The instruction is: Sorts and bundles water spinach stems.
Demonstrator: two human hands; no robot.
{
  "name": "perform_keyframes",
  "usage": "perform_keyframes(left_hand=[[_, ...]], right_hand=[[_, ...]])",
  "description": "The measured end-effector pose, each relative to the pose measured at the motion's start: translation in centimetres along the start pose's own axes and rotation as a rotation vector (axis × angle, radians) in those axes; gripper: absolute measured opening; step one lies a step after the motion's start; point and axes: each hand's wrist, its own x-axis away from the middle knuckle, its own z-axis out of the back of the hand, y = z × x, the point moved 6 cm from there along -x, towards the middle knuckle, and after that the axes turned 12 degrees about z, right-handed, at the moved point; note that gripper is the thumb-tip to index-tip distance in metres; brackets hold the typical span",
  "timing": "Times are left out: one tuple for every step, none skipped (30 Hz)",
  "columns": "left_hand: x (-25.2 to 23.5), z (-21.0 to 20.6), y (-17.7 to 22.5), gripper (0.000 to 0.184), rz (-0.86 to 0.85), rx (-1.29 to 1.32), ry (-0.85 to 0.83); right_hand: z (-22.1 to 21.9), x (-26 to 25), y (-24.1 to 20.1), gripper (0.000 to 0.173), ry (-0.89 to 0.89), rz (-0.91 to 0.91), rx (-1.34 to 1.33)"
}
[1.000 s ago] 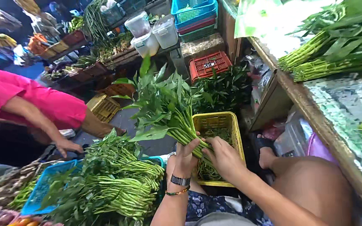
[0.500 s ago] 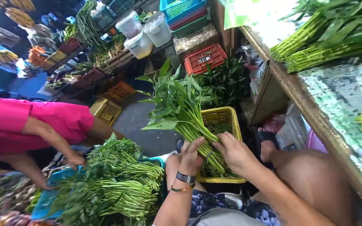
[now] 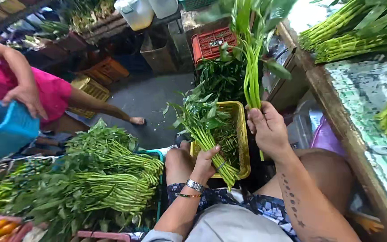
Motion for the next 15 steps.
perform_keyframes(left_hand=[[0.0,-0.1,-0.4,0.022,0.018,-0.014,0.022],[0.0,-0.2,-0.7,0.022,0.029,-0.023,0.036],[0.0,-0.4,-0.8,0.021,0.031,-0.027,0.043],[0.1,-0.6,-0.8,0.021,0.027,-0.027,0.044],[0.1,-0.8,-0.6,0.022,0.012,-0.029,0.041],[0.1,-0.9,-0.3,0.026,-0.011,-0.026,0.033],[0.1,-0.9,0.0,0.03,-0.033,-0.029,0.031],[0.1,-0.8,0.1,0.032,-0.051,-0.034,0.043],[0.2,-0.7,0.2,0.034,-0.068,-0.037,0.06],[0.2,-0.6,0.3,0.036,-0.084,-0.037,0.077],[0.3,-0.5,0.4,0.038,-0.1,-0.041,0.093],[0.4,-0.4,0.5,0.039,-0.118,-0.054,0.107],[0.5,-0.2,0.5,0.04,-0.137,-0.077,0.124],[0.6,-0.1,0.5,0.041,-0.156,-0.103,0.137],[0.7,-0.1,0.5,0.044,-0.174,-0.124,0.145]], right_hand=[[-1.0,0.2,0.2,0.034,-0.044,-0.013,-0.054],[-2.2,0.7,0.8,0.034,-0.115,-0.067,-0.114],[-3.6,1.4,1.7,0.034,-0.208,-0.167,-0.162],[-5.1,2.3,2.9,0.035,-0.308,-0.306,-0.202],[-6.4,3.3,4.1,0.036,-0.401,-0.45,-0.233],[-7.6,4.3,5.3,0.037,-0.456,-0.581,-0.25],[-8.4,5.1,6.1,0.036,-0.464,-0.675,-0.249],[-8.8,5.6,6.6,0.035,-0.45,-0.72,-0.229],[-9.0,5.7,6.8,0.035,-0.443,-0.723,-0.188],[-9.1,5.6,6.7,0.037,-0.444,-0.696,-0.133],[-9.2,5.5,6.6,0.043,-0.451,-0.651,-0.072],[-9.3,5.5,6.4,0.047,-0.456,-0.593,-0.007],[-9.4,5.6,6.3,0.049,-0.455,-0.54,0.055],[-9.5,5.7,6.0,0.047,-0.443,-0.495,0.114],[-9.4,5.8,5.8,0.045,-0.417,-0.456,0.171]])
